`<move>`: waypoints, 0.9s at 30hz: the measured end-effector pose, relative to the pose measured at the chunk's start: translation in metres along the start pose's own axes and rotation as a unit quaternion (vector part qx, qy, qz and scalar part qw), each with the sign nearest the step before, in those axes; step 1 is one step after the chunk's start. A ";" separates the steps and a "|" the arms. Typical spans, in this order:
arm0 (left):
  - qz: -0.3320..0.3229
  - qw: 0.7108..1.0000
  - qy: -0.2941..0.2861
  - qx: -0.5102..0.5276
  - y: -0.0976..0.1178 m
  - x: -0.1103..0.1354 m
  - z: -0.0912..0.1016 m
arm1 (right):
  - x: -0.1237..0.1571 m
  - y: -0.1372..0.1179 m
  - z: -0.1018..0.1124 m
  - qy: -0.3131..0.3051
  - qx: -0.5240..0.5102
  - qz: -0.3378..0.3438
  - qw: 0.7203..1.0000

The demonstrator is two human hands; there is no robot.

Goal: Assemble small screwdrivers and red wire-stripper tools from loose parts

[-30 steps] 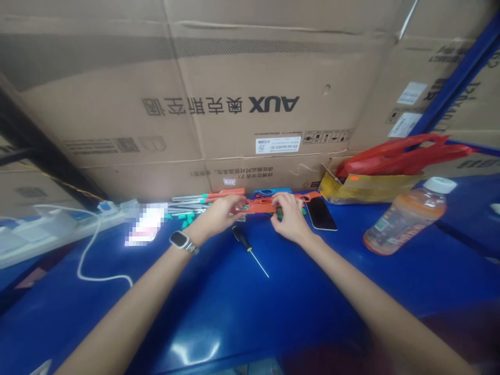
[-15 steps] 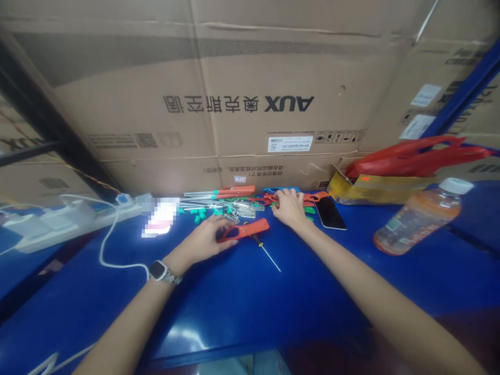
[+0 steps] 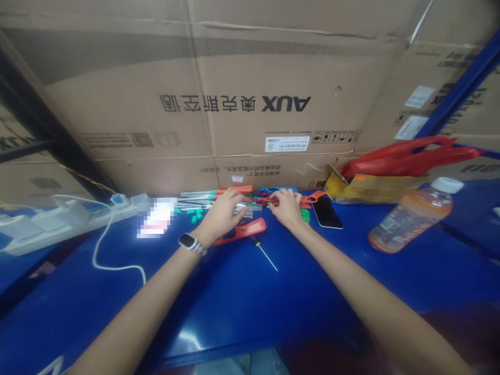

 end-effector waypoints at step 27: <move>-0.081 0.989 0.084 -0.090 -0.013 0.002 0.004 | 0.025 -0.003 0.042 0.129 -0.193 0.044 0.972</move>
Point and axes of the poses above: each hand's wrist, its own x-axis away from the middle knuckle, its own z-axis out of the back of the hand, y = z × x, the point moved 7 cm from there along -x, towards the middle knuckle, and after that the axes turned 8 degrees about -x, right-handed, at the moved point
